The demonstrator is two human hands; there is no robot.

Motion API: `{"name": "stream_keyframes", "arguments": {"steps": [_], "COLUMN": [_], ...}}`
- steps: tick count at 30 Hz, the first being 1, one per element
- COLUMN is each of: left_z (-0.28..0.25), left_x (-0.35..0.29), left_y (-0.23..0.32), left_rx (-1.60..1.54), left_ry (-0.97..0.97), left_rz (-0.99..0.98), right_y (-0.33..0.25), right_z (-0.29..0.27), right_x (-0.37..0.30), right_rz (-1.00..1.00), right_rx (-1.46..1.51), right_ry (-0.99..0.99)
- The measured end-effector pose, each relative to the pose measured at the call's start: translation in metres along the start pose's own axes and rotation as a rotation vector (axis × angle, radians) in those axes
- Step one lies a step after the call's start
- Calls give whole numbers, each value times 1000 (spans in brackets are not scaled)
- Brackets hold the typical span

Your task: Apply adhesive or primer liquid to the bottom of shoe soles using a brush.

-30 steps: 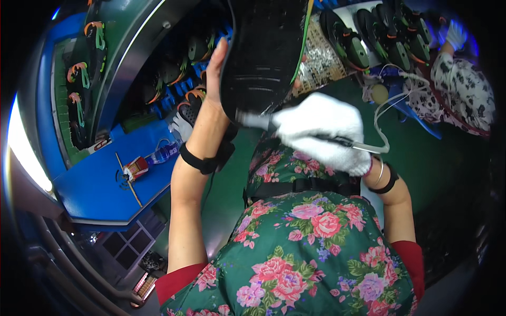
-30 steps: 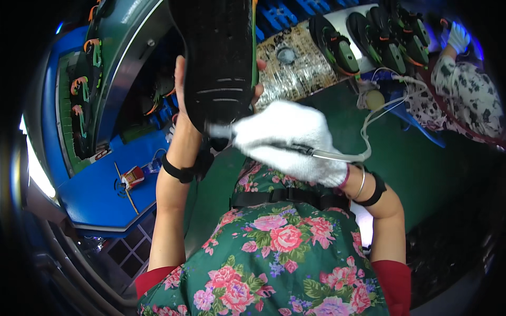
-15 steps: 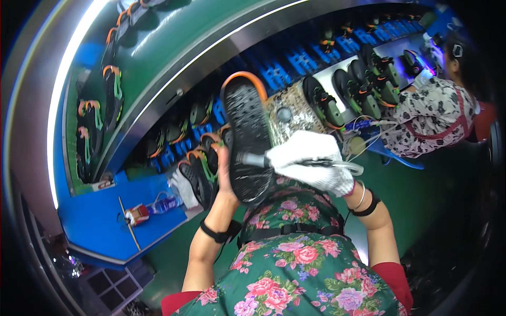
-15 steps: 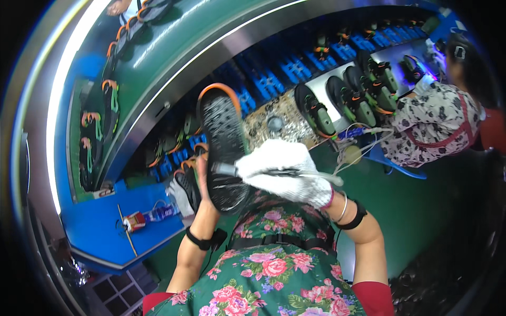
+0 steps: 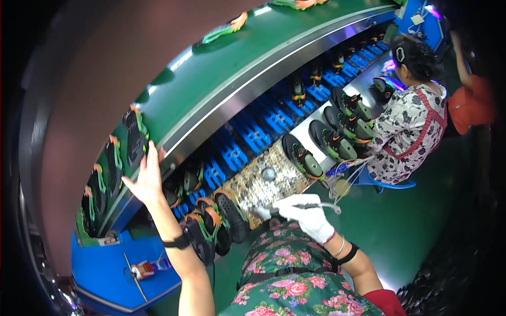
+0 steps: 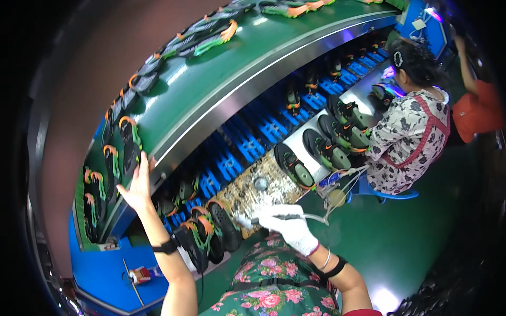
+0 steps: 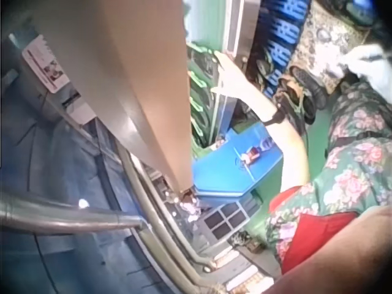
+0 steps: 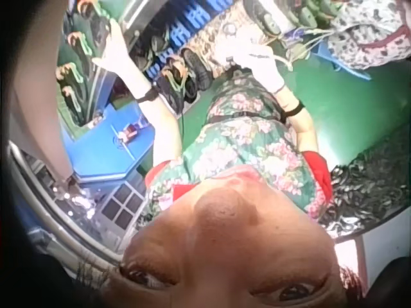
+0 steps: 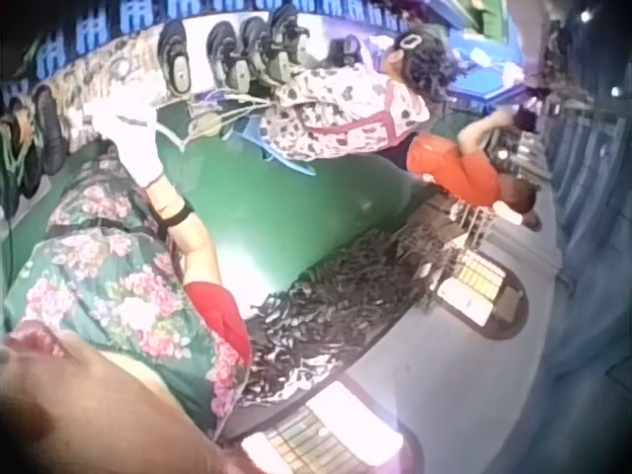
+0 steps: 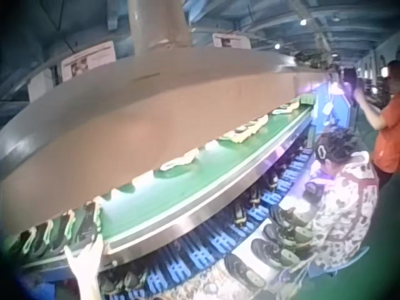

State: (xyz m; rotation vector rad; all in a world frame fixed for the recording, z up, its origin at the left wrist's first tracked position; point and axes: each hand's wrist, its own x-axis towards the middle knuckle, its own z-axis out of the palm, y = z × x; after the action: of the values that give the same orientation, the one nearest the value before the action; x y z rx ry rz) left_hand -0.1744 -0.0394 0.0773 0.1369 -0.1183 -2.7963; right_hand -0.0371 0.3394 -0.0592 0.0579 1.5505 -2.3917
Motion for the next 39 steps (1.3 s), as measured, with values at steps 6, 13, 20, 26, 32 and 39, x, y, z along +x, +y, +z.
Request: {"name": "stream_keyframes", "arguments": {"steps": [6,13,20,26,32,39], "left_z": [23,85,92,69,67,-17], "left_x": [28,202,364,337,182,34], "left_y": [-101,-267,-304,-318,-216,-39], "left_rx": [839,1805,2259,2198,1676,1300], "left_ry": [-224,-643,-855,-593,-608,-252], "left_rz": [-319,-77,471,-9,-71,234], "right_y": [-5,-12,-14,-23,-26,-62], "right_z": [-21,-48,-53,-69,-62,-35], "right_x": [-11,-24,-40,-30,-2,4], "right_rz": [48,45,58,65,48,33], "right_rx": [126,390,439,356,413,247], "right_ry": [64,203,270,332,171,32]}}
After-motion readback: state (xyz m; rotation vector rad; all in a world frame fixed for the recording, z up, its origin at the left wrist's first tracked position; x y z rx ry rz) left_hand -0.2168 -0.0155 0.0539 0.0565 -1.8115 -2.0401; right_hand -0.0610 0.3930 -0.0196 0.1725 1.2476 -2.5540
